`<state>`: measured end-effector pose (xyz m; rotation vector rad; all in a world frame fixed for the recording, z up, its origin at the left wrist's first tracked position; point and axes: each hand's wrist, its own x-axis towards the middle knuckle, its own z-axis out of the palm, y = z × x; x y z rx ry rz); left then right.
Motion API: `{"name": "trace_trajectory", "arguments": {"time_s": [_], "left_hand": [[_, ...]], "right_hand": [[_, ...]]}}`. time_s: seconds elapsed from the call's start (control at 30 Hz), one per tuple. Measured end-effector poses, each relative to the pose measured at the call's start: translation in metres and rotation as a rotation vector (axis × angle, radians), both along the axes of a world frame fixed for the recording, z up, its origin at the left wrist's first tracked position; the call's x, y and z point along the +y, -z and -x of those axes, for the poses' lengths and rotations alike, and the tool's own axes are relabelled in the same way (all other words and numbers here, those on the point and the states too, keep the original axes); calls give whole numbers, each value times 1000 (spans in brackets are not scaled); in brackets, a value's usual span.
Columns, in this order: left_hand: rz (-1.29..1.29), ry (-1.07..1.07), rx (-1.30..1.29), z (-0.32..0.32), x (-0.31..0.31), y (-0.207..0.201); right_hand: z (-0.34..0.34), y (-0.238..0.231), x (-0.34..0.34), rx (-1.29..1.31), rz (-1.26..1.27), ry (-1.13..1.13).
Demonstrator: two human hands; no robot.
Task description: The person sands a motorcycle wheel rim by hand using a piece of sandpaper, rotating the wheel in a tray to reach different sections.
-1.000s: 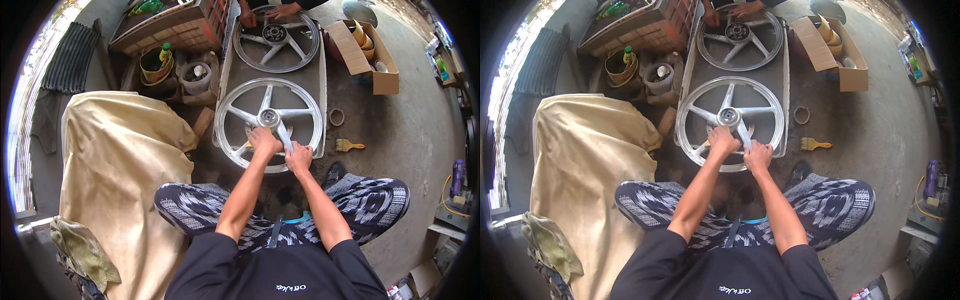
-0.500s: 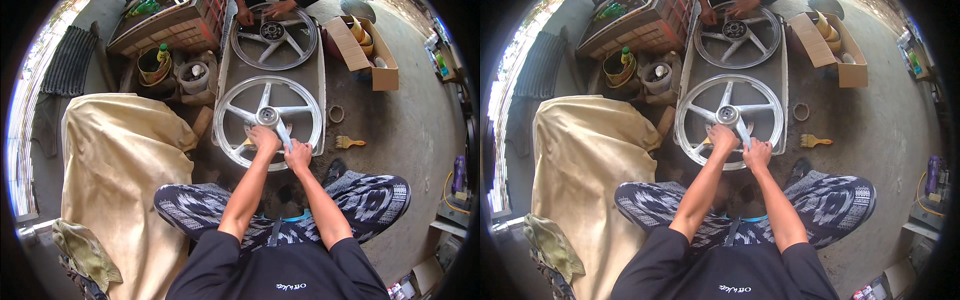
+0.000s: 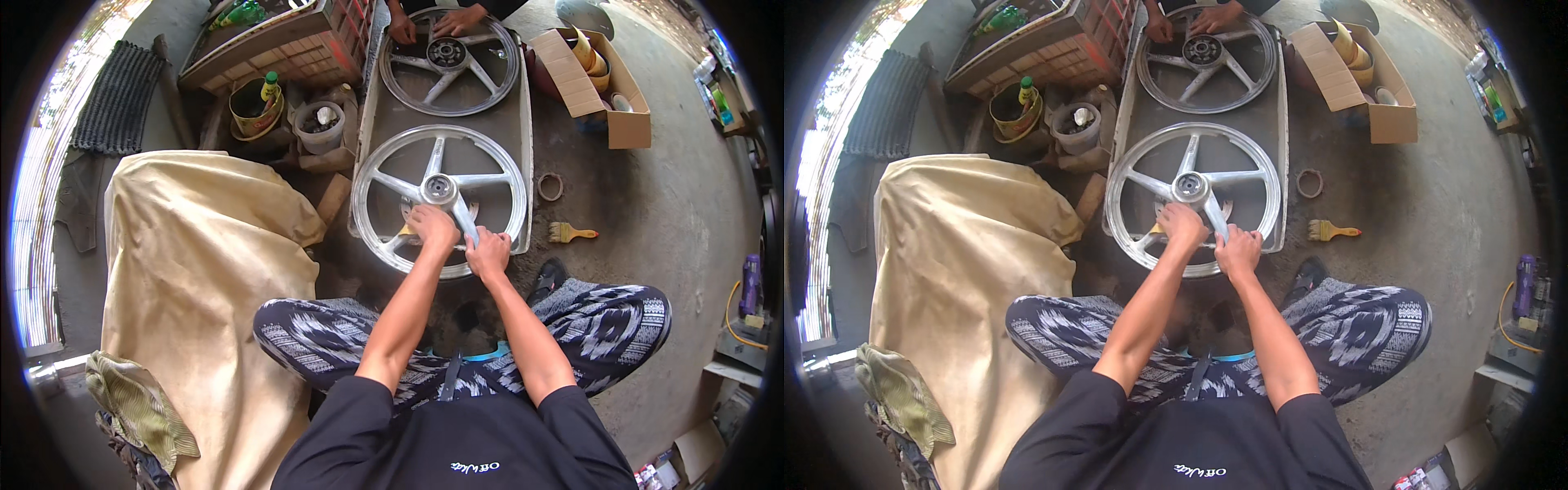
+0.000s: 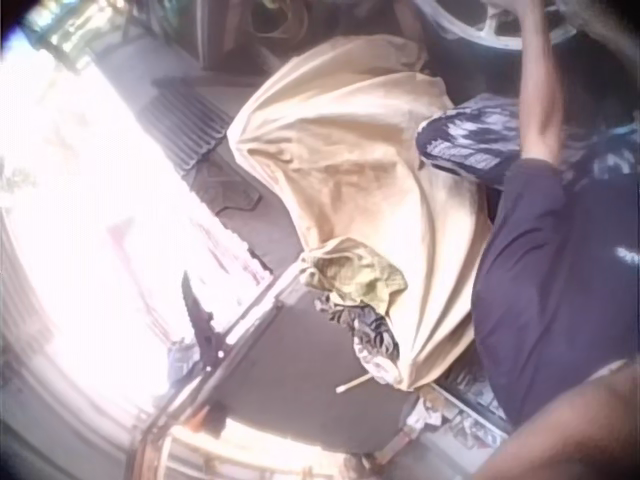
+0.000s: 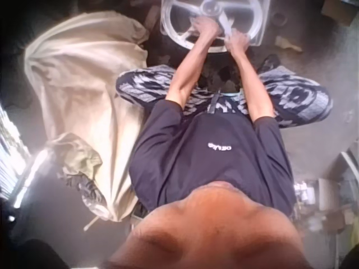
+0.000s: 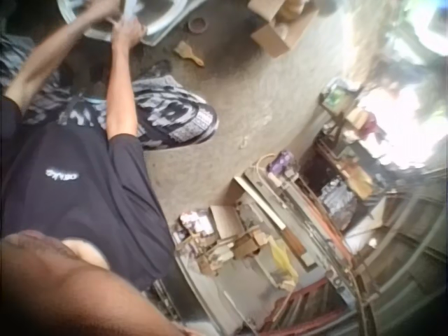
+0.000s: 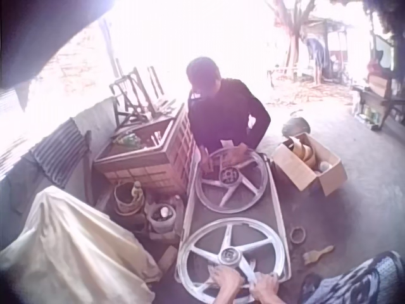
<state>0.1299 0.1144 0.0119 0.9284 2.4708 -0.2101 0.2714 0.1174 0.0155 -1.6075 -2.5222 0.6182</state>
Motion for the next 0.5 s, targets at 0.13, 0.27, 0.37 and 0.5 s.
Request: {"name": "trace_trajectory", "arguments": {"time_s": [0.13, 0.27, 0.37, 0.5], "left_hand": [[73, -33, -152, 10, 9, -6], [90, 3, -7, 0, 8, 2], [105, 20, -81, 0, 13, -7], [-8, -22, 128, 0, 2, 23]], "right_hand": [[-8, 1, 0, -37, 8, 18], [-3, 1, -1, -13, 3, -4], [-9, 1, 1, -36, 11, 12], [1, -4, -2, -11, -23, -5]]}}
